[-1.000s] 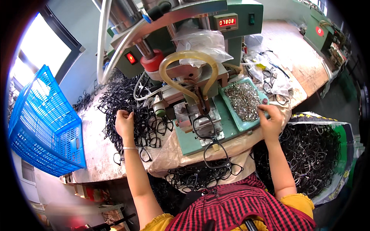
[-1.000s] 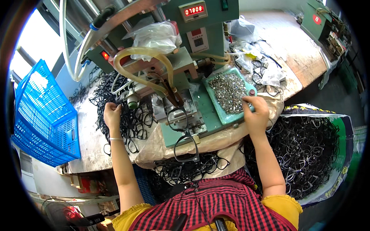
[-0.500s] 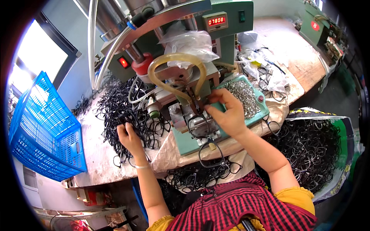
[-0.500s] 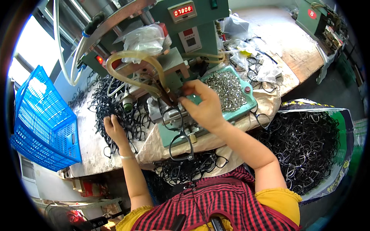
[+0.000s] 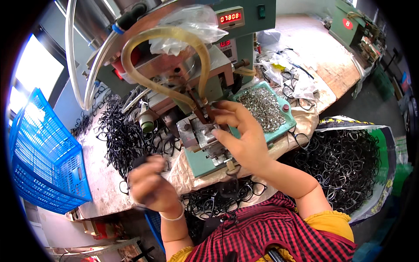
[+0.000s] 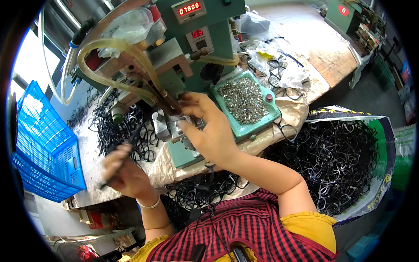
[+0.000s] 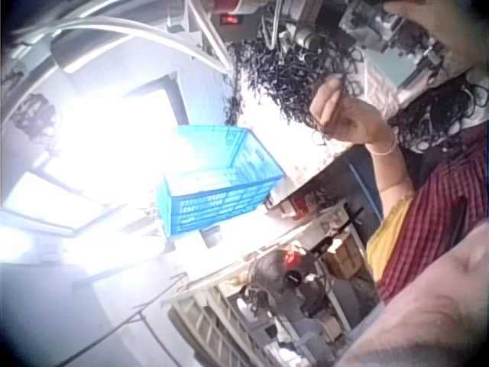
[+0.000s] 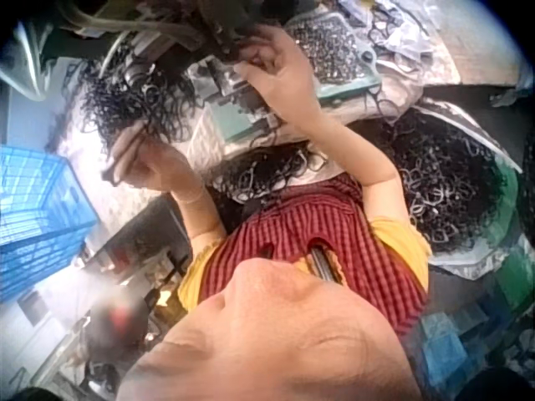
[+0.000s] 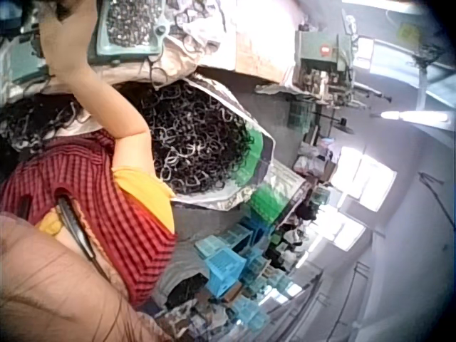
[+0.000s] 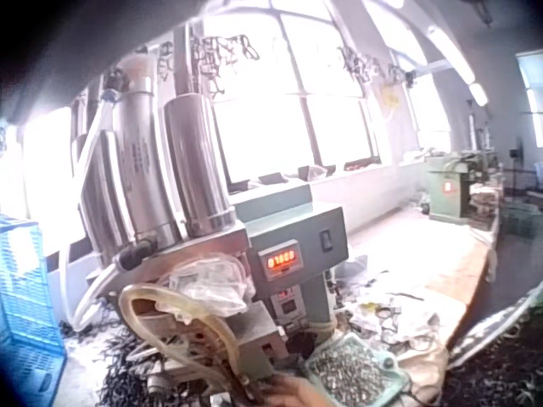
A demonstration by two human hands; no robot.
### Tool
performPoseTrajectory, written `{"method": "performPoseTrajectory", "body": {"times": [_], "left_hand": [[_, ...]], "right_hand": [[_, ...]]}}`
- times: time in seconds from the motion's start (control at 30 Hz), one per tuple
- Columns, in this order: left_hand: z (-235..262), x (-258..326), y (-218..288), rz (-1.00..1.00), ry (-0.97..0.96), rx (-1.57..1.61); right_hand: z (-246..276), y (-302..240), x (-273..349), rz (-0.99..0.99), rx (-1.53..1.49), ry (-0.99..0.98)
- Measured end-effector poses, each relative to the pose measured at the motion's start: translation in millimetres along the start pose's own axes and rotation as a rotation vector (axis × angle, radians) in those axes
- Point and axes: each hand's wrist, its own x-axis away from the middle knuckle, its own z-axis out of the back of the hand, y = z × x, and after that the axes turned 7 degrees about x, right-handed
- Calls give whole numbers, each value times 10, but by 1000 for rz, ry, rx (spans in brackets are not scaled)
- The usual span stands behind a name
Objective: The person assembles eyeglasses by inserting small metal components into the frame using a press machine. They repeatedly pick up frames, place them in the machine, and add components from a tray.
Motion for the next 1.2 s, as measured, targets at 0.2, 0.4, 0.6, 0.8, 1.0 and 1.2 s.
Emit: {"method": "performPoseTrajectory", "body": {"times": [0.2, 0.4, 0.6, 0.8, 1.0, 1.2], "left_hand": [[-184, 186, -180, 39, -596, -128], [-211, -23, -114, 58, -737, -146], [-168, 12, -101, 59, -743, -154], [123, 551, 342, 32, -498, -561], [1028, -24, 521, -88, 102, -1104], [1438, -253, -418, 307, -565, -1625]], "right_hand": [[733, 583, -215, 238, 939, 54], [1234, 1080, -152, 274, 1079, 176], [951, 938, -281, 615, 1210, -180], [1098, 1044, -427, 531, 1101, 48], [1047, 855, -298, 346, 891, 200], [836, 803, -372, 258, 746, 201]]}}
